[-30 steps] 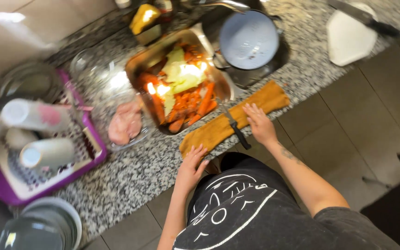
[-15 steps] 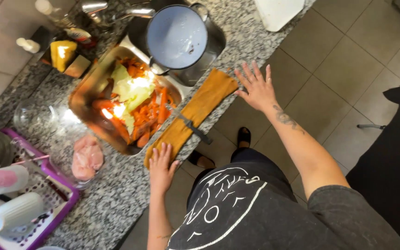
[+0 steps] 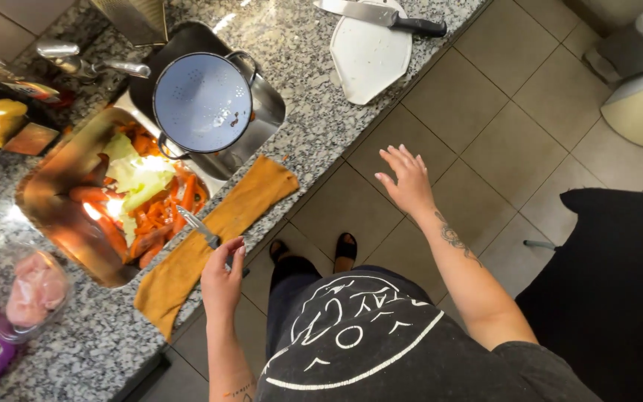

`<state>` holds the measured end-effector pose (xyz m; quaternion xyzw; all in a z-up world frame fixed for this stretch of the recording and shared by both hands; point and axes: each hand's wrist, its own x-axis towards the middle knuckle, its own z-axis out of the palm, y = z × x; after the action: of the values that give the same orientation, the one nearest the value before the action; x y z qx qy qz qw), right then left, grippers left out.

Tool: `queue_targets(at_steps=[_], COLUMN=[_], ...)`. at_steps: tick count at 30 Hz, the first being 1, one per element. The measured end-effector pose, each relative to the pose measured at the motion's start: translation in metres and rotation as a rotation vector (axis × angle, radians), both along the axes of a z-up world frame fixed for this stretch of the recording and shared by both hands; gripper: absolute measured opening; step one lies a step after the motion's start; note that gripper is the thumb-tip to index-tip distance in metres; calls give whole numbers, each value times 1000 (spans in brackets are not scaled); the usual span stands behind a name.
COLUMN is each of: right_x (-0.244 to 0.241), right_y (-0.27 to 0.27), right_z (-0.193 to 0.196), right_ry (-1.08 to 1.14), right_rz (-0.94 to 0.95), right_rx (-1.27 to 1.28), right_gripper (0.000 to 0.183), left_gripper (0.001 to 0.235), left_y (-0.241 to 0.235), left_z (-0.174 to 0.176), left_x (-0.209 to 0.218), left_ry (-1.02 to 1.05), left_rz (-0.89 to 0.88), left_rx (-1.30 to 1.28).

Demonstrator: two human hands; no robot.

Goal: The person moves around a kitchen, handling various food items and containers. They wash a cutting board at the sink, pick up a plastic bag from a trash bin, and arrange several clear containers on a table. The person also handles a knife and a towel while moving between the sink and the table.

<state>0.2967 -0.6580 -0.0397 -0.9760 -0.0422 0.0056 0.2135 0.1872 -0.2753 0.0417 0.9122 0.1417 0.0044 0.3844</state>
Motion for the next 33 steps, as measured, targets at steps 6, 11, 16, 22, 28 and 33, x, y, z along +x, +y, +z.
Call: queue_targets(at_steps=[6, 11, 16, 22, 28, 33], right_x=[45, 97, 170, 257, 323, 384], right_y=[-33, -30, -60, -97, -129, -145], right_z=[-8, 5, 5, 10, -19, -22], right_ry=[-39, -135, -250, -94, 41, -41], right_rz=[-82, -88, -111, -147, 31, 177], right_rx=[106, 228, 120, -73, -178, -211], right_gripper=[41, 36, 34, 44, 41, 39], left_gripper=[19, 17, 29, 47, 29, 25], left_y=[-36, -58, -114, -191, -227, -212], left_z=[28, 9, -18, -58, -88, -67], left_x=[39, 108, 217, 325, 358, 332], left_ry=[160, 179, 256, 237, 281, 330], left_rz=[17, -37, -257, -451, -387, -216], left_rx=[-76, -157, -168, 46, 111, -48])
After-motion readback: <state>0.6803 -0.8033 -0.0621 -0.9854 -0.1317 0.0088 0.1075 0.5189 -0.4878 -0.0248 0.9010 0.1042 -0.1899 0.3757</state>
